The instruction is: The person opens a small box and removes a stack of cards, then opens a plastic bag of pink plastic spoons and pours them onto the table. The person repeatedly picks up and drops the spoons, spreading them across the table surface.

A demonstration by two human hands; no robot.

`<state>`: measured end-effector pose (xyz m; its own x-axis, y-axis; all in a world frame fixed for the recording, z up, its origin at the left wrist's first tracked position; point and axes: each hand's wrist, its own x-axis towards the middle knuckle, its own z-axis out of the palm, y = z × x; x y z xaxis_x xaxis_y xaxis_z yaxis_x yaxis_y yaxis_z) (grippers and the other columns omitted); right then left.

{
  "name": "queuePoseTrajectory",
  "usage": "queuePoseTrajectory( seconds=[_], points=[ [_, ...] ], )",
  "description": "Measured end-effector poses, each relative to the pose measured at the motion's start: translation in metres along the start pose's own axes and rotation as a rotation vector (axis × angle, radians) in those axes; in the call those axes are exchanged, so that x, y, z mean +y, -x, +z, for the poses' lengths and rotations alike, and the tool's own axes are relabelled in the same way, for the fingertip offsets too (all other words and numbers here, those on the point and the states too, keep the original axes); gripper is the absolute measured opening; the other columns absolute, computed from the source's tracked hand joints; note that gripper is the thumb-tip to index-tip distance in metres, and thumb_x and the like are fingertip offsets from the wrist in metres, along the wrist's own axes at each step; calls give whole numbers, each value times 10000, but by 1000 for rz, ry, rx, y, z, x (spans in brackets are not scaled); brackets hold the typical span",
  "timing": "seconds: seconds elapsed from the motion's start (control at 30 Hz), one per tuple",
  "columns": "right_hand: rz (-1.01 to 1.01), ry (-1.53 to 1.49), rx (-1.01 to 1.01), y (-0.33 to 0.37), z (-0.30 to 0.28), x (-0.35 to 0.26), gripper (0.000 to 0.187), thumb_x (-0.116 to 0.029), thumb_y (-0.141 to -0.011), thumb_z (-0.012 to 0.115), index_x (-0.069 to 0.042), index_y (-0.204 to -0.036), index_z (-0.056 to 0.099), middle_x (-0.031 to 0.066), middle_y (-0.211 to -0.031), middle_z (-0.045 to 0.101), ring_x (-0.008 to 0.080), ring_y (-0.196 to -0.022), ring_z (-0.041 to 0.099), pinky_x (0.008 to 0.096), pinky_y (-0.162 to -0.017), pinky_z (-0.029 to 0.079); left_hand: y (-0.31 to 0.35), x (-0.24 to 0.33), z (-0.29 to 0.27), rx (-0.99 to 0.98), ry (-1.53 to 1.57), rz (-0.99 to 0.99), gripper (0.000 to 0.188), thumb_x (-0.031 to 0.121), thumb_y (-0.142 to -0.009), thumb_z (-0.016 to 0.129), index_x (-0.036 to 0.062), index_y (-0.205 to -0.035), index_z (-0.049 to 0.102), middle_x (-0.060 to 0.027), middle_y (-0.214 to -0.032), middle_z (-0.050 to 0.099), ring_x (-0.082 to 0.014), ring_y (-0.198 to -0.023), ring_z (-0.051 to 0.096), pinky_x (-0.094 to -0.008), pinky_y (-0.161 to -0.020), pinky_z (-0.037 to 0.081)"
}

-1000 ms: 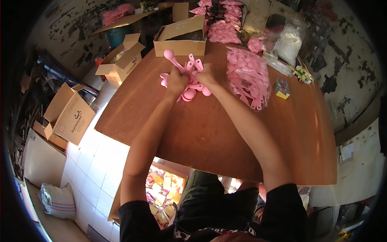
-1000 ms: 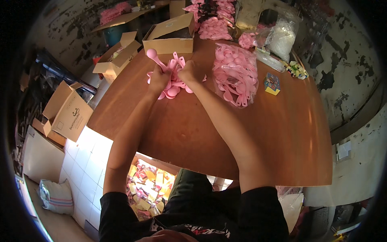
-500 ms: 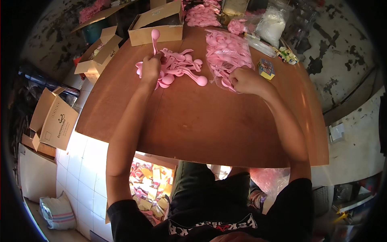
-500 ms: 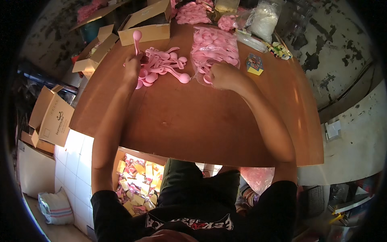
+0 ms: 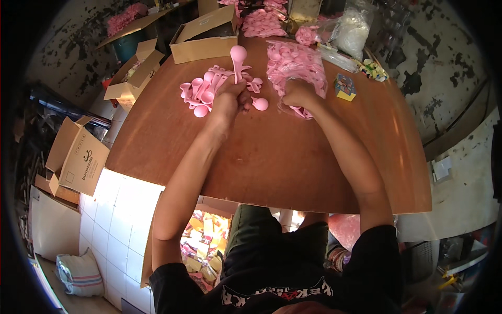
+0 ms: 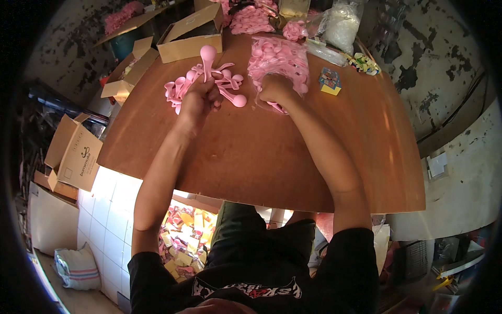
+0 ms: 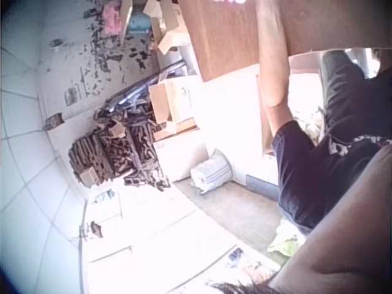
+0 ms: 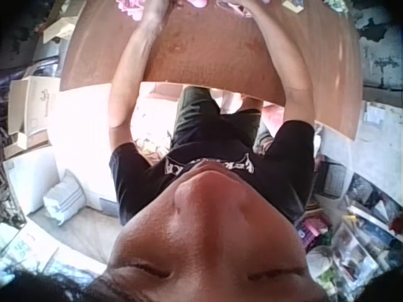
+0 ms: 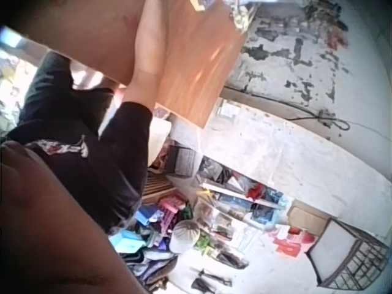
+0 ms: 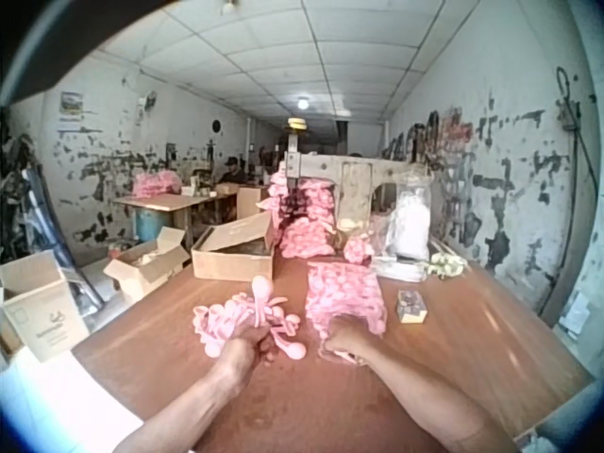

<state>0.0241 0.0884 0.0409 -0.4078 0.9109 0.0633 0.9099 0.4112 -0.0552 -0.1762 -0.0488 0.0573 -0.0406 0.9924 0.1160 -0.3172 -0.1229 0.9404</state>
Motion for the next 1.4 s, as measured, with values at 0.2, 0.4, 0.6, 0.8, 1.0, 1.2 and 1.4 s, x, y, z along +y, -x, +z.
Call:
queuePoseTrajectory(
  seconds=[0.2,0.4,0.6,0.8,1.0,1.2,1.4],
  points=[
    [-34,-13,77,10,6,-6,308,-266,-714,705,-21,-895,754,228,-960,719,366,-919,712,457,-793,555,-1,-17,1,-94,50,-39,183,228,-1057,440,92,-1121,544,-14,-759,582,-130,-665,564,-284,-619,451],
    [-196,-19,-32,16,3,21,283,-195,-780,692,-21,-1000,732,175,-780,712,326,-777,721,436,-695,550,8,-23,12,-104,1,-45,147,88,-993,461,71,-1112,546,-79,-931,675,-153,-761,644,-296,-729,508],
    [-16,-804,-452,56,-28,52,278,-173,-882,724,-24,-1111,672,34,-996,656,128,-933,616,290,-783,507,2,-42,-4,-148,72,-123,151,55,-967,493,33,-1108,543,-108,-971,661,-161,-811,645,-311,-714,534],
    [-110,-1493,-288,119,-24,33,445,-215,-949,706,-15,-1321,567,32,-1137,632,111,-1049,596,269,-891,508,30,-51,36,-264,-32,-197,267,190,-998,605,-5,-1164,529,-128,-1054,643,-196,-899,669,-337,-823,590],
    [-118,-1396,123,94,2,-31,359,-215,-894,766,-1,-1156,643,39,-1033,686,112,-911,642,276,-755,541,36,-52,37,-255,-117,-36,320,194,-970,679,-42,-1173,606,-122,-1049,677,-206,-934,704,-346,-824,627],
    [-105,-1523,166,35,6,-68,353,-267,-917,743,3,-1128,659,55,-992,692,111,-857,650,264,-688,531,14,-25,17,-43,-49,-23,271,140,-987,630,-49,-1170,564,-144,-1075,674,-231,-896,718,-342,-806,633],
    [-184,-1741,82,-9,9,-113,314,-287,-988,652,3,-1109,668,59,-989,695,122,-858,651,290,-717,525,-14,-16,-44,103,-139,74,323,88,-996,583,-41,-1251,432,-178,-1141,648,-258,-916,724,-330,-785,644]
  ],
)
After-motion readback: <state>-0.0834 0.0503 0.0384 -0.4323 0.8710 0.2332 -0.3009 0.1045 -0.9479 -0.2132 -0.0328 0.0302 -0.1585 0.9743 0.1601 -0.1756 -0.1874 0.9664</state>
